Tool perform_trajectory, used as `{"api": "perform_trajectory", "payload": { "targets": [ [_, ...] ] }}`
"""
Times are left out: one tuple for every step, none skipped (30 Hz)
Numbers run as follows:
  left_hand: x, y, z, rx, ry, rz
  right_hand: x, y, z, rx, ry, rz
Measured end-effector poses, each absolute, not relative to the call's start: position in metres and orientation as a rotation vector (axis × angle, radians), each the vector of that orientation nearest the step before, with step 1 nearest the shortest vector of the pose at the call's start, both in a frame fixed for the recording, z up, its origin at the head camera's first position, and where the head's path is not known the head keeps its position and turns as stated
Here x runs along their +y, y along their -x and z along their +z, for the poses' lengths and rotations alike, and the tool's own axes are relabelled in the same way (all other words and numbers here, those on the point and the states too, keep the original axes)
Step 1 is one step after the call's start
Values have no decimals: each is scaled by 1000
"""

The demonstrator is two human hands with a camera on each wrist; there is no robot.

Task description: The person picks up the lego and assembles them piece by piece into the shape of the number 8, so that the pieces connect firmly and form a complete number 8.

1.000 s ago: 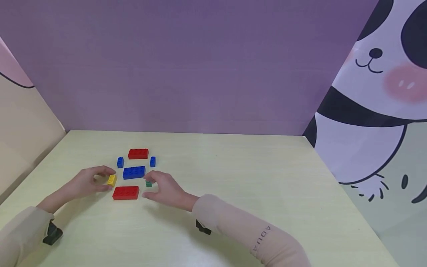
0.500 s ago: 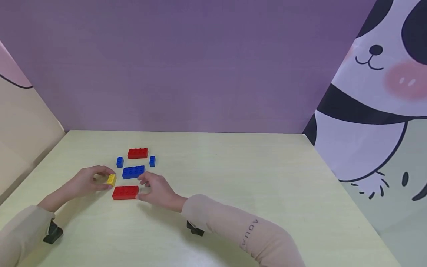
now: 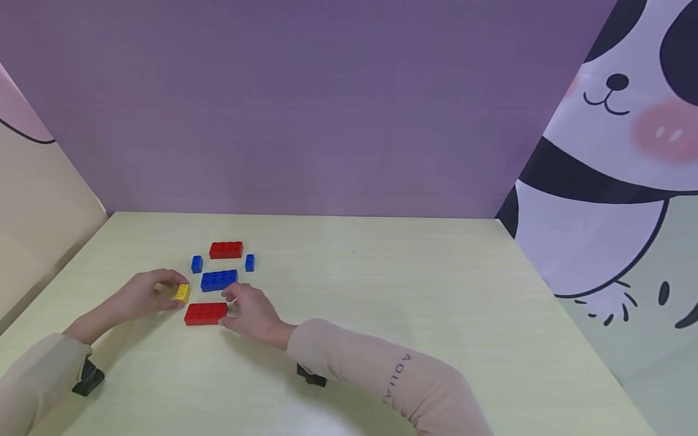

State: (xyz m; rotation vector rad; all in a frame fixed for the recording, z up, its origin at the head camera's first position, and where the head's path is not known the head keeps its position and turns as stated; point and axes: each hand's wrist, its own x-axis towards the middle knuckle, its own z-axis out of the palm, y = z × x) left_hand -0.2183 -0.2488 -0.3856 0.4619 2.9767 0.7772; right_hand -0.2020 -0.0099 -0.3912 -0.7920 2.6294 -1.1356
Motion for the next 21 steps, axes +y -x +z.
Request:
{"api": "perform_trajectory", "payload": {
  "targets": [
    [-249, 218, -386, 2976, -464, 777, -11, 202, -391, 2635, 779, -1134],
    [-249, 219, -385, 2975, -465, 776, -12, 201, -391, 2638, 770, -1132],
    [-249, 219, -385, 2973, -467, 776, -13, 201, -391, 2641, 761, -1131],
    [-249, 219, -385, 2972, -468, 774, -14, 200, -391, 2642, 754, -1131],
    [-249, 219, -385, 2970, -468, 773, -15, 200, -391, 2648, 746, -1127],
    [-249, 219, -385, 2968, -469, 772, -16, 200, -391, 2653, 740, -1122],
    [-249, 219, -384, 2966, -468, 771, -16, 199, -391, 2657, 737, -1118],
    [-249, 219, -384, 2963, -467, 772, -17, 199, -391, 2661, 734, -1114],
    [-250, 218, -384, 2960, -464, 771, -18, 199, -391, 2666, 728, -1109],
    [-250, 218, -384, 2956, -462, 772, -18, 199, -391, 2669, 723, -1106],
    [-250, 218, -384, 2949, -459, 773, -19, 199, -391, 2672, 718, -1100],
    [-250, 219, -384, 2945, -460, 773, -19, 199, -391, 2675, 713, -1097],
    [-250, 219, -384, 2943, -463, 772, -19, 199, -391, 2677, 710, -1096],
    [-251, 219, -383, 2941, -468, 770, -19, 199, -391, 2678, 707, -1095],
    [-251, 219, -383, 2939, -475, 770, -19, 199, -391, 2679, 706, -1095],
    [-251, 219, -383, 2938, -481, 771, -19, 199, -391, 2679, 706, -1098],
    [-252, 219, -382, 2939, -488, 771, -19, 199, -391, 2679, 710, -1100],
    [-252, 219, -382, 2940, -496, 772, -19, 199, -391, 2678, 715, -1105],
    [-253, 219, -381, 2938, -500, 775, -19, 199, -391, 2676, 722, -1108],
    [-253, 218, -380, 2934, -502, 782, -19, 199, -391, 2676, 726, -1108],
    [-253, 218, -380, 2929, -503, 787, -19, 199, -392, 2676, 732, -1108]
  ]
}}
